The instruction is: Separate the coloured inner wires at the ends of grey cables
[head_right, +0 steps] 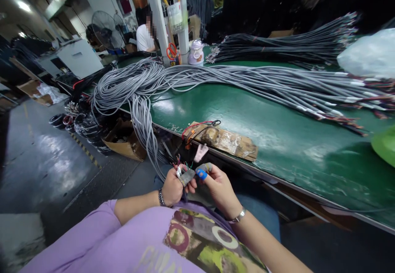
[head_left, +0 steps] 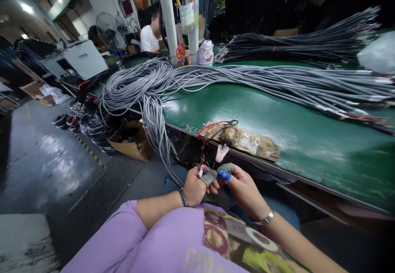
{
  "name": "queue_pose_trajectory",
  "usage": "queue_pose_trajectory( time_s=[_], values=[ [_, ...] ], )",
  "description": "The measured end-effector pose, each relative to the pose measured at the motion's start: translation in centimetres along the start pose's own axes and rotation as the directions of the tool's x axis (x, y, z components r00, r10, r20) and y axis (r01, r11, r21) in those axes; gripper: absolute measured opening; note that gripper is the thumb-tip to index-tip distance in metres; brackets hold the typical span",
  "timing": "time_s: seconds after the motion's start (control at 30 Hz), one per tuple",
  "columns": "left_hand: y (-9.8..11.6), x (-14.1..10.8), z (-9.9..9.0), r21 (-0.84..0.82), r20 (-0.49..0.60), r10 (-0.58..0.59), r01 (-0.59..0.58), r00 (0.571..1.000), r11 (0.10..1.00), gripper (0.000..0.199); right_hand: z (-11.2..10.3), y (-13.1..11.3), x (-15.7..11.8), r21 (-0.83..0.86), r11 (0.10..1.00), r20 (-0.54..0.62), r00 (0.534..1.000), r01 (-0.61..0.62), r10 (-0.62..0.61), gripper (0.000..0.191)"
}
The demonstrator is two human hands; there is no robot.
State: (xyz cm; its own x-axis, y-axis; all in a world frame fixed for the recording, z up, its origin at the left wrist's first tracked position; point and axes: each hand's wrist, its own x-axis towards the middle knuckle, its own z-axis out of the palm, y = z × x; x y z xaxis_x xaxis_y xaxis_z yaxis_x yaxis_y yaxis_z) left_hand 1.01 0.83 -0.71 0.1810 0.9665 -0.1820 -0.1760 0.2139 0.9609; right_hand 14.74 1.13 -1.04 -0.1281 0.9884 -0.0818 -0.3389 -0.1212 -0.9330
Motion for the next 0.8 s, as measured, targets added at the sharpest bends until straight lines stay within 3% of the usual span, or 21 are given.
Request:
queue_pose_trajectory(
  time_s=[0.17,0.23,0.37,0.47,0.67,0.8],
  values=[
    [0.5,-0.7,-0.9,0.112,0.157,-0.045,0.027,0.987,0.993,0.043,1.3,-0.6,0.2,0.098,0.977,0.205,0.964,-0.191,0.168,0.028],
    [0.5,-0.8,-1.0,0.085,0.12,-0.046,0.036,0.992,0.996,0.044,1.5,-0.5,0.4,0.075,0.978,0.22,0.96,-0.196,0.176,0.029],
    [0.0,-0.5,-0.9,-0.099,-0.061,-0.054,0.048,0.997,0.994,0.041,1.3,0.0,1.0,-0.015,0.993,0.062,0.991,-0.119,0.12,0.036],
    [0.0,-0.2,-0.7,-0.176,-0.125,-0.081,0.058,0.989,0.983,0.041,1.2,0.3,1.0,-0.03,0.994,0.027,0.994,-0.106,0.107,0.036],
    [1.0,0.0,-0.3,-0.218,-0.141,-0.077,0.045,0.987,0.975,0.043,0.8,-0.2,0.7,0.072,0.993,0.064,0.994,-0.092,0.087,0.036],
    [1.0,0.0,-0.1,-0.161,-0.096,-0.063,0.046,0.993,0.986,0.041,0.9,-0.9,0.7,0.165,0.972,0.222,0.967,-0.165,0.127,0.037]
  ],
)
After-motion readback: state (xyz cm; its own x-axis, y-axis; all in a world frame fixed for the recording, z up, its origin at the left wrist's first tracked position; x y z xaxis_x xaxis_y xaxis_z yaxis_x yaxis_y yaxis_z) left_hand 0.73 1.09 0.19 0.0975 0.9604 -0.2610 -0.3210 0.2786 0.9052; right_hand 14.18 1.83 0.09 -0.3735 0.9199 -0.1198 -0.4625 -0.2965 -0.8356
